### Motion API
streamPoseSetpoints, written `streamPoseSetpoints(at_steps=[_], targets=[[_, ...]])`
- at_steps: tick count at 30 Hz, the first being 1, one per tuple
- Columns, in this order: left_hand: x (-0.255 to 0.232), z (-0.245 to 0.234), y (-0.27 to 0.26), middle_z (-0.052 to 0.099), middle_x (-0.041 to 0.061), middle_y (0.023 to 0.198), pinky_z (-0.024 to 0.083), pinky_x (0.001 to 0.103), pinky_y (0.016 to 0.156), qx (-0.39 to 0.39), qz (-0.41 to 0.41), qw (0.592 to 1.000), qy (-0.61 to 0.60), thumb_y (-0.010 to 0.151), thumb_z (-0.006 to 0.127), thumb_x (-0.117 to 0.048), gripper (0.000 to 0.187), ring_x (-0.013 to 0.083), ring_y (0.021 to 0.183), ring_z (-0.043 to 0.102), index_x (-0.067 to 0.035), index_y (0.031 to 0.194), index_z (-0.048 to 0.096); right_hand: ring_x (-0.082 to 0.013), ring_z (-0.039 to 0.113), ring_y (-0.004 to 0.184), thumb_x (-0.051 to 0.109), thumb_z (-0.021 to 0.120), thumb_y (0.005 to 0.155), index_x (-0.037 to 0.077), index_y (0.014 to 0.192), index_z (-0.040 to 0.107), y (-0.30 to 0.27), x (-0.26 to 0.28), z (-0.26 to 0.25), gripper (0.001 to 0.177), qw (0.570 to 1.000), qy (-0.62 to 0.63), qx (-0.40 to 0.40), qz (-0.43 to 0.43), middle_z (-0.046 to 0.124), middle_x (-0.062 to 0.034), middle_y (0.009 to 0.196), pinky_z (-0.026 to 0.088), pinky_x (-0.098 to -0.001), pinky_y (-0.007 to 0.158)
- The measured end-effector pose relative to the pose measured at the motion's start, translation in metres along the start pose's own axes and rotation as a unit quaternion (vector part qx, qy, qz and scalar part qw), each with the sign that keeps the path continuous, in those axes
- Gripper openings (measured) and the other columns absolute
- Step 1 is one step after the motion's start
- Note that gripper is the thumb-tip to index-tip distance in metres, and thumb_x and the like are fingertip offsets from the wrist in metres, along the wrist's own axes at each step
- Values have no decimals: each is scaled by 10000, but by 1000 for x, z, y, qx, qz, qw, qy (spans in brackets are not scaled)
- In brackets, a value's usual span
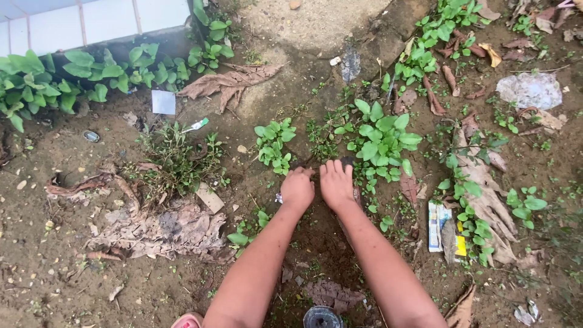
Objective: Pulling small weeds and grass from the soil by hand in a garden area
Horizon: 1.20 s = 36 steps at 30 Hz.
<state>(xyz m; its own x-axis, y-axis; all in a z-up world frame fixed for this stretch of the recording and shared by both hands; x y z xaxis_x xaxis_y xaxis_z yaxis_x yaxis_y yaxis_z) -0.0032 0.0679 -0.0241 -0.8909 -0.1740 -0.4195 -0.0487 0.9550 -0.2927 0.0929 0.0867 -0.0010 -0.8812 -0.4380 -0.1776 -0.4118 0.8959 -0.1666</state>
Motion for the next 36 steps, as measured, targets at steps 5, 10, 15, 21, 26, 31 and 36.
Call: streamPoseSetpoints(at_steps=[5,10,15,21,26,31,36], targets=[[3,18,5,600,-15,1052,559,332,827,9,-1,1000,7,825,652,-260,286,217,976,611,-291,1109,658,-201,419,989,168,426,886,164,949,539,-12,4,-10,129,1000,-8,-14,-4,489,-20,957,293,-393,826],[-5,23,4,586,-12,1058,569,343,801,5,20,999,38,812,657,-248,266,232,993,597,-302,1073,665,-206,418,989,167,412,888,165,937,545,-19,7,-16,141,999,-23,-20,-17,492,-23,953,281,-403,841],[-20,9,-4,623,-36,980,569,309,750,-41,52,993,93,834,599,-197,201,192,953,606,-298,956,722,-215,426,984,156,411,888,146,945,562,-26,7,-24,163,999,-22,-23,-19,508,-39,948,277,-405,856],[-23,9,-1,617,-64,870,556,263,704,-104,113,985,72,823,602,-224,115,165,859,598,-297,831,690,-215,431,974,125,425,886,138,944,582,-33,-4,-44,167,999,-7,-22,-23,524,-46,939,262,-415,887],[-29,-14,2,607,-41,911,551,308,774,-58,97,994,-6,831,628,-290,83,189,905,603,-263,902,662,-210,421,965,88,443,888,136,948,589,-29,-11,-88,165,1000,-4,-20,-23,511,-30,924,259,-430,888],[-36,-46,-3,635,-24,920,546,350,818,-32,129,990,-45,817,653,-288,80,236,930,620,-244,883,666,-195,395,937,122,468,887,139,893,562,-20,-21,-94,96,998,12,-34,-47,460,-18,883,246,-402,873],[-27,-47,-13,698,0,888,534,427,824,21,84,979,-185,784,653,-318,151,286,943,652,-222,898,628,-191,395,959,177,459,888,160,886,530,-28,-12,-101,73,997,13,-46,-57,457,-25,898,252,-407,877]])
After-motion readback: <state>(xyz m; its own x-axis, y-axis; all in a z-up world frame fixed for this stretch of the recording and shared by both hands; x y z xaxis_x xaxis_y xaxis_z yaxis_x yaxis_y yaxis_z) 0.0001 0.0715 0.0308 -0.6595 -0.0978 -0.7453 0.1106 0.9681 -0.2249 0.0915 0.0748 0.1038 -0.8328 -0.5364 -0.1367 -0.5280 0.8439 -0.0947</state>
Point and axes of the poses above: each hand's wrist, its own y-axis towards the middle knuckle, its own z-axis out of the palm, x = y × z, the point moved 7 cm from there along y, towards the middle knuckle
